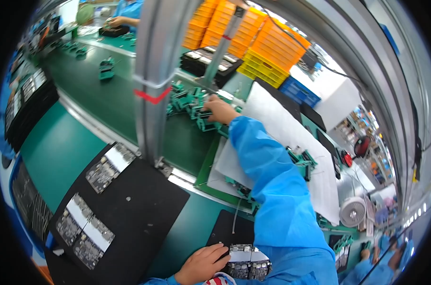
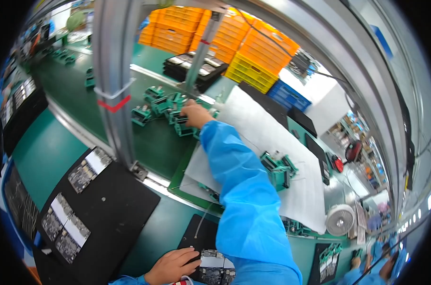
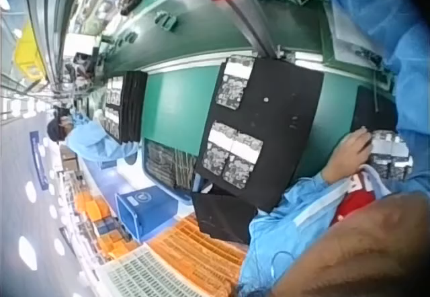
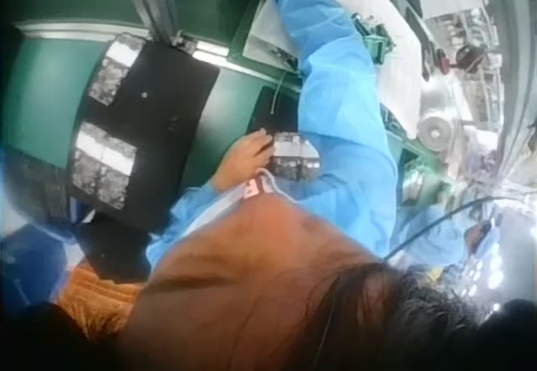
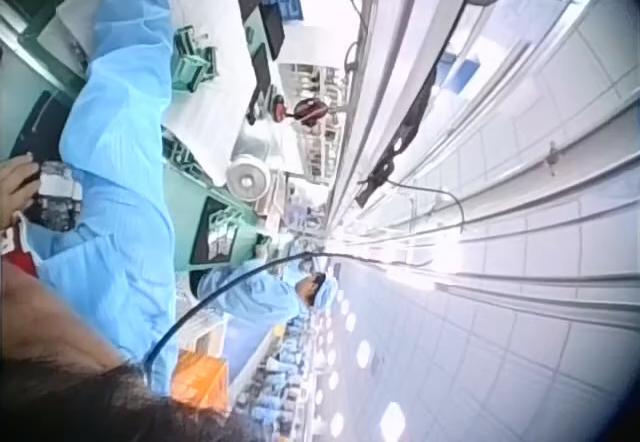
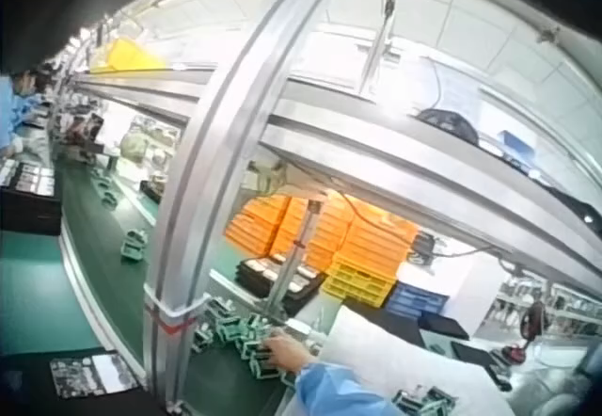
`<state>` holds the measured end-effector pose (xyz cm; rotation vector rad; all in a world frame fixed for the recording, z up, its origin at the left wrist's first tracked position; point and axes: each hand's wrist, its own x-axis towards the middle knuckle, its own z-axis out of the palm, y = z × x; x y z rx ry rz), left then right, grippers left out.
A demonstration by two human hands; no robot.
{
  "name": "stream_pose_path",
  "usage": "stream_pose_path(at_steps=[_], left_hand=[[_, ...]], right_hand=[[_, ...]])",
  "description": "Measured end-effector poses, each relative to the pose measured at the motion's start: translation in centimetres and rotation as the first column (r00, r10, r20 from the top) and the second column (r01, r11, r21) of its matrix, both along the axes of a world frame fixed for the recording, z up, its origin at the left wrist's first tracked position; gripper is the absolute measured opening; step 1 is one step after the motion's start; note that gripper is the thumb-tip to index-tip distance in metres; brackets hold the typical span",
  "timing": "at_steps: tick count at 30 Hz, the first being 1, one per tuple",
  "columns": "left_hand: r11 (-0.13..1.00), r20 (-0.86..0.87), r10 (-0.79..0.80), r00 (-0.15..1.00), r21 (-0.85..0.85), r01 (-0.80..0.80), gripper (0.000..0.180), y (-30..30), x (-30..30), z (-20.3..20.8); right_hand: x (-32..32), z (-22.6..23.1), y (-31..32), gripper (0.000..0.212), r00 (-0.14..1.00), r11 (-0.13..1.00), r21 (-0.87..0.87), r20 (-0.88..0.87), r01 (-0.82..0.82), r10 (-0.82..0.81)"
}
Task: The person assembles circuit boards by hand, placing green housings and electronic components onto them.
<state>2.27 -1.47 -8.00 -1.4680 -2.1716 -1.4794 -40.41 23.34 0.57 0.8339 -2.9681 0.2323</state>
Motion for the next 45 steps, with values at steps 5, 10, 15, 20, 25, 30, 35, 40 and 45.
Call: stream_pose_path(at_steps=[5,10,15,20,25,30,35,40,45], left_hand=[[1.000,0.008,-0.006,1.000,-0.030,0.006,0.037,0.1,-0.3,1.0],[0.995,0.023,0.004,1.000,-0.100,-0.002,0.036,0.2,0.0,1.0],[0.989,0.030,0.012,0.999,-0.151,-0.007,0.040,-0.2,0.1,1.5],[0.984,0.116,-0.047,0.992,-0.166,0.066,0.030,-0.7,-0.4,3.5],[0.990,0.105,-0.041,0.994,-0.132,0.055,0.031,-0.7,-0.3,3.3],[0.989,0.110,-0.030,0.993,-0.140,0.046,0.031,-1.0,-0.2,3.4],[0.993,0.086,-0.040,0.995,-0.110,0.049,0.033,-0.5,-0.4,3.6],[0.994,0.106,-0.022,0.994,-0.102,0.032,0.035,-0.7,-0.1,2.7],[0.994,0.073,-0.054,0.996,-0.096,0.061,0.036,-0.5,-0.1,2.4]], right_hand=[[1.5,3.3,-0.3,0.037,0.966,0.955,-0.290,-0.218,0.069,-0.136],[3.7,10.5,4.2,0.045,0.903,0.908,-0.420,-0.393,-0.008,-0.174],[11.3,17.8,12.9,0.041,0.885,0.951,-0.077,-0.352,0.298,-0.306],[20.3,20.0,23.9,0.039,0.796,0.795,0.099,-0.186,0.598,-0.576],[26.7,16.6,32.1,0.050,0.611,0.597,0.260,0.034,0.759,-0.791],[26.1,15.6,29.1,0.059,0.430,0.491,0.390,0.239,0.779,-0.871],[20.6,17.3,21.5,0.029,0.881,0.868,0.242,-0.315,0.433,-0.352],[11.2,13.5,4.6,0.045,0.994,0.999,-0.022,0.099,0.048,-0.046],[3.6,6.5,1.5,0.089,0.997,0.958,0.284,-0.060,-0.034,0.053]])
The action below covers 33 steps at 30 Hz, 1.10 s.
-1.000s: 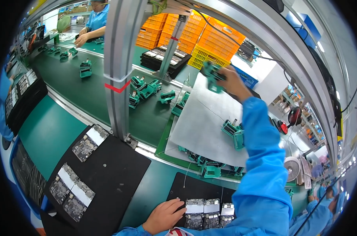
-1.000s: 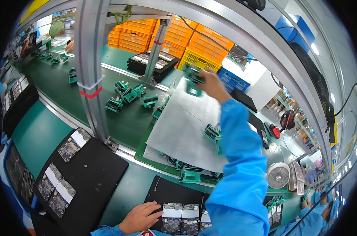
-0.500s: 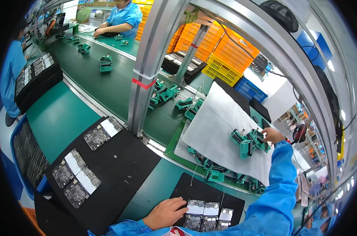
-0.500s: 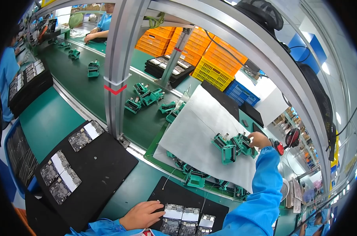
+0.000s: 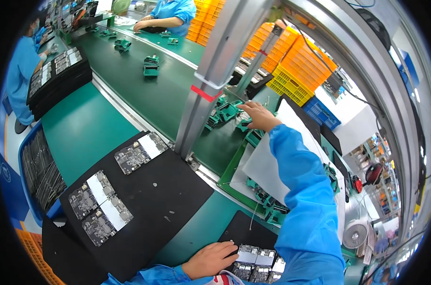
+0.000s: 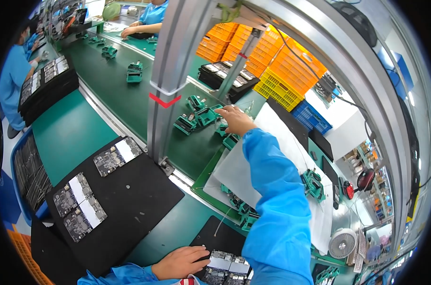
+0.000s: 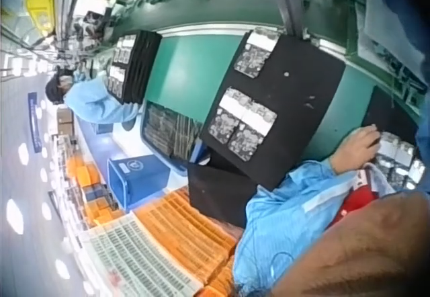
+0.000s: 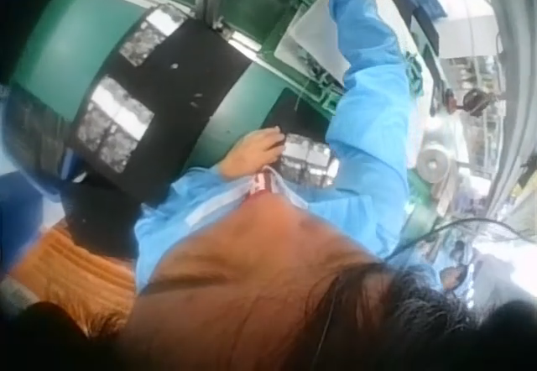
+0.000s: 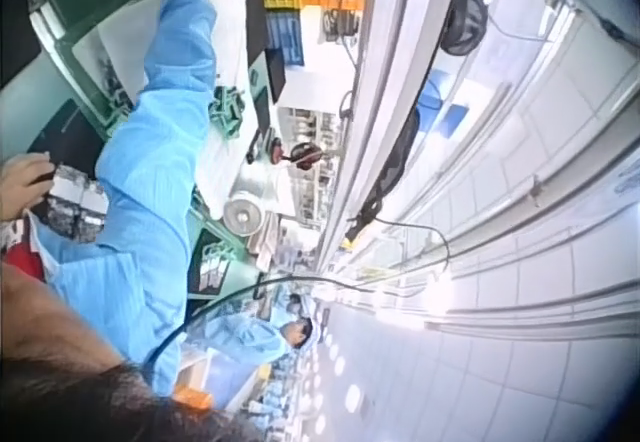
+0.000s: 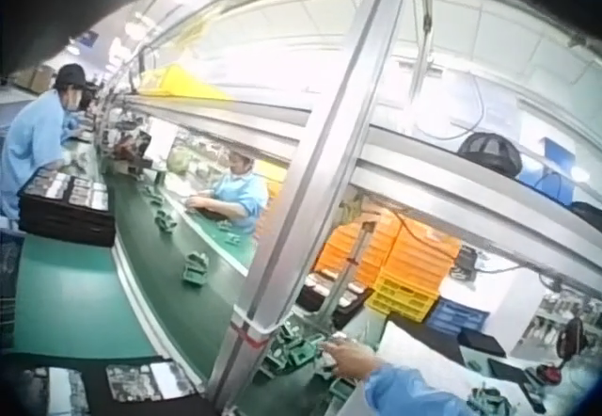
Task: The person assembles circuit boards by hand, placing green housings and electronic components onto them.
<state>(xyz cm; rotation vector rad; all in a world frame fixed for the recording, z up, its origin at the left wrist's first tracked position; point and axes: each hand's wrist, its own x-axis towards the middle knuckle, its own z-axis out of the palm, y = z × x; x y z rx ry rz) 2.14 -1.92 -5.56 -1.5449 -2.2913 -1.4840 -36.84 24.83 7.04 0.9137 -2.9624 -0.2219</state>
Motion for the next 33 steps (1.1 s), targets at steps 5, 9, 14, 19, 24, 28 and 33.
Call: stream_pose_path(at_steps=[5,9,14,19,24,28,33], left_hand=[[0.999,-0.014,0.040,0.999,0.020,-0.039,0.034,0.0,0.3,-0.5],[0.999,-0.031,0.053,0.998,0.015,-0.052,0.032,0.1,-0.1,-0.3],[0.999,-0.001,0.048,0.999,0.014,-0.048,0.032,0.3,0.1,-0.9],[0.999,0.018,0.043,0.999,-0.013,-0.043,0.032,0.0,0.5,-0.7],[0.999,-0.006,0.042,0.999,-0.003,-0.042,0.032,-0.3,0.7,-0.1],[1.000,-0.029,0.024,0.999,-0.009,-0.025,0.034,-0.3,0.1,0.2],[0.999,0.018,0.022,1.000,-0.031,-0.022,0.034,-0.5,-0.7,2.1]], right_hand=[[-2.7,-2.5,-2.5,0.106,0.997,0.987,0.157,0.076,-0.019,0.007],[-3.5,-2.9,-2.2,0.105,0.995,0.987,0.154,0.077,0.052,-0.064],[-3.4,-1.8,-3.6,0.098,0.967,0.949,0.276,0.157,0.152,-0.200],[-3.3,-1.5,-3.7,0.074,0.953,0.936,0.309,0.193,0.167,-0.234],[-2.2,-1.7,-2.7,0.059,0.975,0.952,0.223,0.022,0.210,-0.220],[-0.1,2.5,-1.9,0.061,0.938,0.983,-0.006,-0.298,0.185,-0.178],[10.2,11.5,-2.1,0.052,0.882,0.956,-0.259,-0.471,-0.135,-0.003]])
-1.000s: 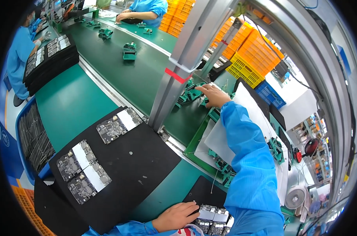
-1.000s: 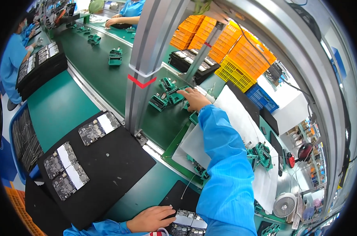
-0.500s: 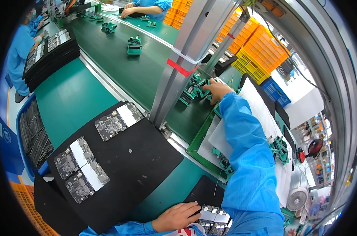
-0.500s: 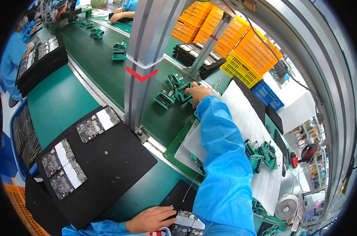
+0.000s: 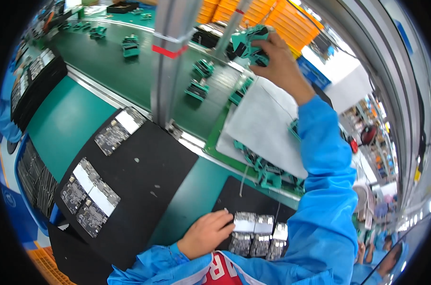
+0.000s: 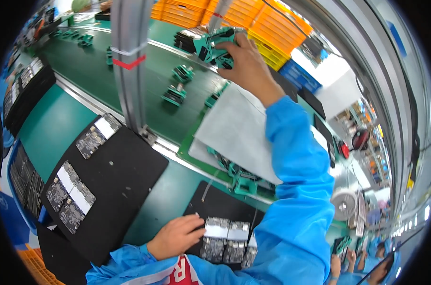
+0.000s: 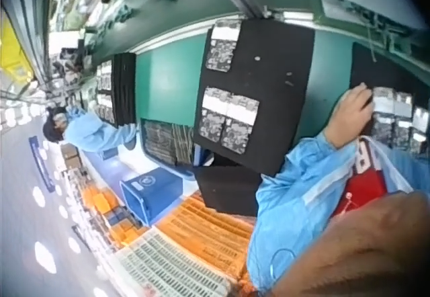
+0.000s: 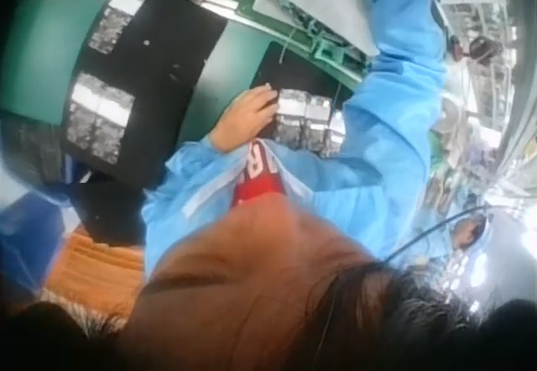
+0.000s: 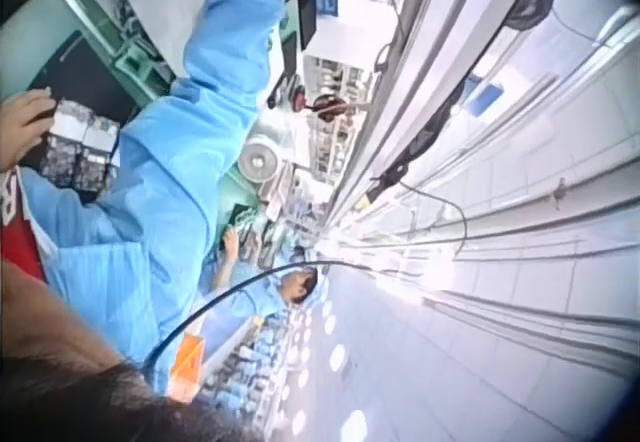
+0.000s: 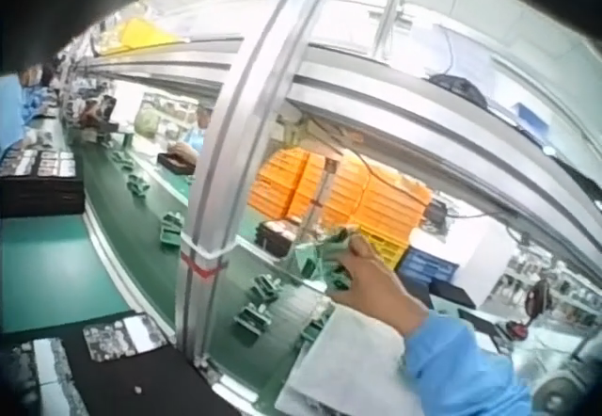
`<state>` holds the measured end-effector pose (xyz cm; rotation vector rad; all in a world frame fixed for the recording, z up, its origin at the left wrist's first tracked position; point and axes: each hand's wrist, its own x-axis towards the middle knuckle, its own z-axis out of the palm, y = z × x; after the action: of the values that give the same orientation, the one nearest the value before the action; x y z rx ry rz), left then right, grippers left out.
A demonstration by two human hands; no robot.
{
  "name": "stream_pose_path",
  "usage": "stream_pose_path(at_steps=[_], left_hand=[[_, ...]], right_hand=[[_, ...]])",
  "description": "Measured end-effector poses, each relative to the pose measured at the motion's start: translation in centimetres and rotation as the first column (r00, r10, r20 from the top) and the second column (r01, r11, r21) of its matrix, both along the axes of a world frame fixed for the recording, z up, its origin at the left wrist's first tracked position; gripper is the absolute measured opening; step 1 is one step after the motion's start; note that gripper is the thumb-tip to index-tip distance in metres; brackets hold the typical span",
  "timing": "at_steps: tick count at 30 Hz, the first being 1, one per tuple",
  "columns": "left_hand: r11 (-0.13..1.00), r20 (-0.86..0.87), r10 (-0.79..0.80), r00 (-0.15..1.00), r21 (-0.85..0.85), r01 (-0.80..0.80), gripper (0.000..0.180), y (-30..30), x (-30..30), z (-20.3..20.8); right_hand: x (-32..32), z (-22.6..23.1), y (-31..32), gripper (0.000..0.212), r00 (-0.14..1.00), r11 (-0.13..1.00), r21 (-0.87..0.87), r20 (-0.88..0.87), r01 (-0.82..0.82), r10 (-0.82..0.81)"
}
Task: The person assembles circuit boards by hand, placing green housings and electronic components onto them.
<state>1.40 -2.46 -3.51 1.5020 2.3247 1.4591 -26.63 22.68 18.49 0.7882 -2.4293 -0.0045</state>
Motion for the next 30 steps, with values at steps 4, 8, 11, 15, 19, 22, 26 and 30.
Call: stream_pose_path(at_steps=[4,8,11,15,19,22,26,30], left_hand=[[0.998,-0.020,0.027,0.999,-0.056,-0.028,0.040,-0.2,0.1,0.7],[0.999,-0.010,0.035,0.999,-0.011,-0.035,0.044,0.1,0.4,0.5],[0.996,0.066,0.085,0.994,0.025,-0.087,0.039,0.6,0.3,0.8],[0.956,-0.050,0.288,0.956,0.066,-0.285,0.042,1.5,1.3,3.5],[0.970,-0.257,0.220,0.941,-0.046,-0.239,0.055,4.5,-0.4,4.7],[0.974,-0.263,0.208,0.942,-0.037,-0.225,0.051,6.3,-2.1,2.8],[0.976,-0.298,0.180,0.938,-0.067,-0.209,0.035,6.5,-3.6,2.6],[0.942,0.114,0.238,0.965,-0.269,-0.201,0.032,6.8,-5.2,6.4]], right_hand=[[13.5,2.8,-0.5,0.047,0.945,0.997,-0.040,0.317,-0.072,0.081],[24.6,-0.6,0.0,0.047,0.770,0.985,0.173,0.631,-0.025,-0.091],[28.4,-6.1,0.4,0.059,0.656,0.963,0.258,0.714,0.079,-0.245],[30.0,-10.3,0.9,0.065,0.603,0.928,0.328,0.710,0.175,-0.364],[31.3,-9.6,2.6,0.071,0.661,0.973,0.065,0.723,0.222,-0.199],[32.4,-8.0,4.8,0.069,0.623,0.957,-0.083,0.774,0.279,-0.114],[35.1,-6.9,8.3,0.063,0.638,0.931,-0.133,0.760,0.339,-0.124],[37.2,-7.4,10.9,0.059,0.698,0.981,-0.009,0.704,0.191,-0.129]])
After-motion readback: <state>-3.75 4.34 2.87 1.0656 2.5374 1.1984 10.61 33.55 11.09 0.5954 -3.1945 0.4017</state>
